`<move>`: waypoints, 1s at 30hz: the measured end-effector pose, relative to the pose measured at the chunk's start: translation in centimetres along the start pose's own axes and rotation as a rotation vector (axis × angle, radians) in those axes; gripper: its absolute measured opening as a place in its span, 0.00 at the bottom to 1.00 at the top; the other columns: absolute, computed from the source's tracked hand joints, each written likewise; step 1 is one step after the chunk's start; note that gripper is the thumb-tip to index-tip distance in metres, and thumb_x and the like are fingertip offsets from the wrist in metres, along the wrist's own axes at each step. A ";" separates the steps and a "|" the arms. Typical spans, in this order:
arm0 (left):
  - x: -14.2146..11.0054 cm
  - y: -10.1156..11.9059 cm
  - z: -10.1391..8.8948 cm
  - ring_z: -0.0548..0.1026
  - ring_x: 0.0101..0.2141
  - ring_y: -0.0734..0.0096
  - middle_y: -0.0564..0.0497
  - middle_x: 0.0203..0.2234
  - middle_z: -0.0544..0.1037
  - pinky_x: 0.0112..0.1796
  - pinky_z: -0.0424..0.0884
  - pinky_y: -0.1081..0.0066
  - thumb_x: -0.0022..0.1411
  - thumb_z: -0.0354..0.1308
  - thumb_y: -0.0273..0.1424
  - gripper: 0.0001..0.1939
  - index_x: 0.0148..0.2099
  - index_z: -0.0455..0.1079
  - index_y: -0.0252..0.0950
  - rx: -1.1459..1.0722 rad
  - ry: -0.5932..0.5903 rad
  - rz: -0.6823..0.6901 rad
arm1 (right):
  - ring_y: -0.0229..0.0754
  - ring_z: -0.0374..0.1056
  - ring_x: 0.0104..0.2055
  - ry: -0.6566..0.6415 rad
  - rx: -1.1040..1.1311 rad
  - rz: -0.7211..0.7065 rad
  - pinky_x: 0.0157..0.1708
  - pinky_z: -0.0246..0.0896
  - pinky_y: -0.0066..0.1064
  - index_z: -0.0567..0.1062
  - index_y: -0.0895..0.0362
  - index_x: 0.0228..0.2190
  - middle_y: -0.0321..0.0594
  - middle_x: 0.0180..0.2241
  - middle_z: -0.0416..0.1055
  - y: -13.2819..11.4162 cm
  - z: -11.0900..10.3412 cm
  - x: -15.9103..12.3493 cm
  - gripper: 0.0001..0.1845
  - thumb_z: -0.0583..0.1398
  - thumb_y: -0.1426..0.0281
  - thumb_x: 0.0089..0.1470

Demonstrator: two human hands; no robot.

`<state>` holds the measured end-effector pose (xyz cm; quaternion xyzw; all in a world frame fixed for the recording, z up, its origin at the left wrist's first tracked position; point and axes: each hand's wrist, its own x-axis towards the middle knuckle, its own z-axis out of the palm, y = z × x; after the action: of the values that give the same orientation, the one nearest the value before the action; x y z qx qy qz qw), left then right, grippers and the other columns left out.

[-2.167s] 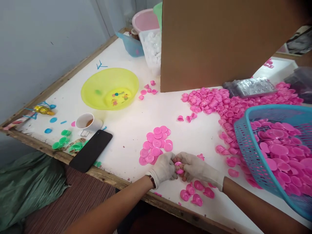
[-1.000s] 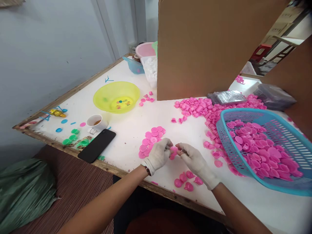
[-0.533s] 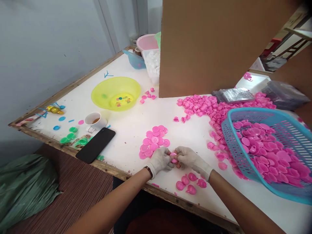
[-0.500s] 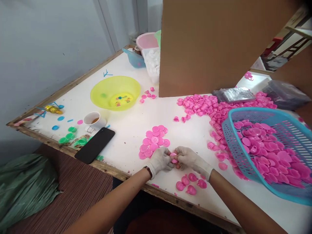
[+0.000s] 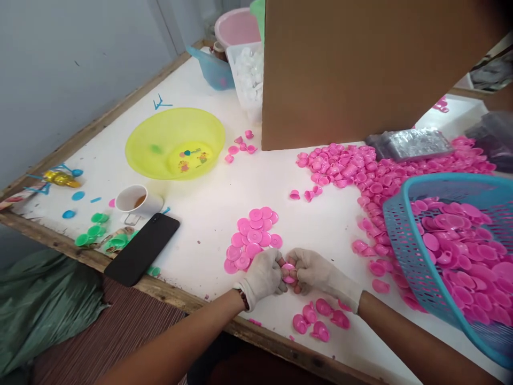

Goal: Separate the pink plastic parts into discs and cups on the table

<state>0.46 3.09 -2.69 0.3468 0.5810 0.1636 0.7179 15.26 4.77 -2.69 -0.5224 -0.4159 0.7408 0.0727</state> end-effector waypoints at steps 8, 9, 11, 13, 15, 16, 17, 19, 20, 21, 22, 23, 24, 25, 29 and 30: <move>-1.3 0.3 -1.0 0.70 0.19 0.75 0.54 0.19 0.71 0.22 0.67 0.75 0.60 0.48 0.31 0.06 0.39 0.62 0.35 0.456 0.115 0.260 | 0.34 0.65 0.19 0.095 -0.010 -0.128 0.19 0.57 0.24 0.63 0.55 0.30 0.32 0.21 0.68 -0.5 -0.7 -1.5 0.12 0.60 0.66 0.43; -1.5 0.7 -1.3 0.71 0.23 0.74 0.52 0.23 0.72 0.26 0.67 0.74 0.61 0.48 0.30 0.06 0.39 0.63 0.35 0.603 0.195 0.361 | 0.34 0.65 0.20 0.168 0.044 -0.197 0.20 0.58 0.25 0.63 0.55 0.30 0.32 0.21 0.68 -0.5 -1.2 -2.5 0.12 0.60 0.66 0.43; -1.6 1.7 -1.8 0.72 0.31 0.71 0.49 0.31 0.73 0.32 0.67 0.71 0.61 0.47 0.29 0.07 0.41 0.65 0.36 0.905 0.335 0.509 | 0.34 0.64 0.21 0.357 0.205 -0.391 0.21 0.57 0.26 0.64 0.52 0.32 0.32 0.22 0.67 -0.3 -2.6 -5.3 0.12 0.59 0.61 0.46; -1.4 3.0 -2.2 0.71 0.36 0.67 0.45 0.37 0.72 0.35 0.66 0.68 0.62 0.46 0.27 0.09 0.42 0.66 0.35 1.169 0.395 0.526 | 0.34 0.59 0.19 0.554 0.350 -0.593 0.19 0.53 0.27 0.66 0.49 0.34 0.33 0.23 0.66 0.3 -4.2 -8.3 0.15 0.54 0.53 0.50; -0.9 4.2 -2.3 0.70 0.38 0.63 0.42 0.40 0.70 0.35 0.66 0.65 0.60 0.45 0.23 0.10 0.40 0.67 0.33 1.363 0.384 0.503 | 0.34 0.56 0.19 0.665 0.347 -0.676 0.19 0.52 0.28 0.67 0.47 0.37 0.34 0.24 0.65 1.5 -5.3 -10.7 0.18 0.49 0.50 0.53; -0.7 4.7 -2.2 0.69 0.38 0.61 0.40 0.41 0.69 0.36 0.65 0.64 0.58 0.45 0.20 0.11 0.39 0.67 0.32 1.428 0.378 0.498 | 0.35 0.56 0.19 0.698 0.268 -0.668 0.19 0.53 0.29 0.68 0.46 0.38 0.35 0.25 0.65 2.2 -5.6 -11.5 0.18 0.48 0.51 0.54; -0.5 5.1 -2.1 0.69 0.39 0.59 0.39 0.41 0.69 0.36 0.65 0.63 0.57 0.45 0.19 0.12 0.38 0.68 0.31 1.471 0.374 0.501 | 0.36 0.58 0.21 0.715 0.131 -0.637 0.21 0.55 0.30 0.69 0.47 0.38 0.36 0.26 0.66 2.9 -5.7 -11.9 0.16 0.49 0.53 0.55; -0.4 5.5 -1.7 0.69 0.40 0.57 0.38 0.42 0.68 0.36 0.64 0.63 0.55 0.45 0.17 0.13 0.38 0.68 0.31 1.501 0.376 0.521 | 0.40 0.63 0.28 0.707 -0.275 -0.547 0.28 0.59 0.34 0.72 0.50 0.34 0.39 0.28 0.68 4.3 -5.4 -12.0 0.11 0.53 0.60 0.53; -0.5 5.5 -1.5 0.69 0.40 0.58 0.39 0.41 0.68 0.37 0.64 0.63 0.55 0.45 0.17 0.13 0.39 0.68 0.31 1.493 0.377 0.528 | 0.42 0.64 0.32 0.688 -0.500 -0.510 0.33 0.60 0.36 0.73 0.51 0.32 0.40 0.31 0.70 4.9 -5.0 -11.7 0.10 0.54 0.64 0.53; -0.7 5.4 -1.4 0.69 0.39 0.59 0.39 0.41 0.69 0.36 0.64 0.63 0.56 0.45 0.17 0.13 0.41 0.67 0.31 1.473 0.375 0.534 | 0.44 0.65 0.35 0.669 -0.705 -0.488 0.37 0.59 0.38 0.74 0.52 0.31 0.41 0.33 0.71 5.4 -4.6 -11.3 0.10 0.53 0.67 0.52; -1.0 5.1 -1.2 0.70 0.38 0.60 0.41 0.40 0.69 0.36 0.65 0.64 0.57 0.45 0.18 0.13 0.42 0.67 0.32 1.442 0.366 0.535 | 0.45 0.64 0.39 0.657 -0.874 -0.481 0.40 0.58 0.40 0.75 0.52 0.32 0.41 0.36 0.72 5.8 -4.2 -10.9 0.11 0.53 0.71 0.51; -1.4 4.7 -1.1 0.70 0.37 0.62 0.42 0.39 0.70 0.35 0.65 0.65 0.58 0.45 0.19 0.13 0.42 0.66 0.33 1.398 0.357 0.535 | 0.46 0.64 0.41 0.658 -0.998 -0.482 0.43 0.56 0.41 0.75 0.52 0.34 0.41 0.39 0.72 6.0 -3.6 -10.4 0.14 0.52 0.73 0.51; -1.8 4.2 -1.1 0.70 0.36 0.65 0.44 0.37 0.71 0.35 0.65 0.66 0.59 0.45 0.21 0.12 0.42 0.66 0.34 1.343 0.349 0.542 | 0.46 0.63 0.42 0.668 -1.081 -0.485 0.44 0.56 0.41 0.75 0.52 0.37 0.42 0.41 0.72 6.1 -3.1 -9.9 0.16 0.51 0.75 0.51; -2.2 3.6 -1.0 0.70 0.35 0.67 0.46 0.36 0.71 0.35 0.65 0.68 0.60 0.45 0.22 0.11 0.41 0.66 0.34 1.277 0.346 0.561 | 0.47 0.63 0.43 0.678 -1.131 -0.488 0.44 0.55 0.41 0.75 0.52 0.39 0.42 0.42 0.72 6.0 -2.5 -9.4 0.17 0.51 0.76 0.51; -3.7 0.7 -0.6 0.69 0.35 0.74 0.51 0.34 0.72 0.38 0.66 0.73 0.60 0.45 0.23 0.09 0.37 0.66 0.36 0.975 0.348 0.789 | 0.46 0.62 0.45 0.652 -1.049 -0.562 0.45 0.55 0.39 0.74 0.52 0.40 0.42 0.42 0.72 4.2 -0.3 -7.2 0.18 0.50 0.76 0.52; -4.0 0.1 -0.3 0.69 0.36 0.74 0.51 0.35 0.71 0.39 0.66 0.74 0.60 0.45 0.22 0.10 0.37 0.65 0.36 0.915 0.331 0.858 | 0.45 0.63 0.44 0.637 -0.947 -0.579 0.45 0.56 0.38 0.73 0.53 0.40 0.42 0.41 0.71 3.5 0.2 -6.8 0.17 0.50 0.75 0.52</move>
<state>-0.89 0.71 0.19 0.7891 0.5048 0.2231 0.2697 19.30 -1.32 -0.24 -0.5590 -0.7804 0.2357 0.1513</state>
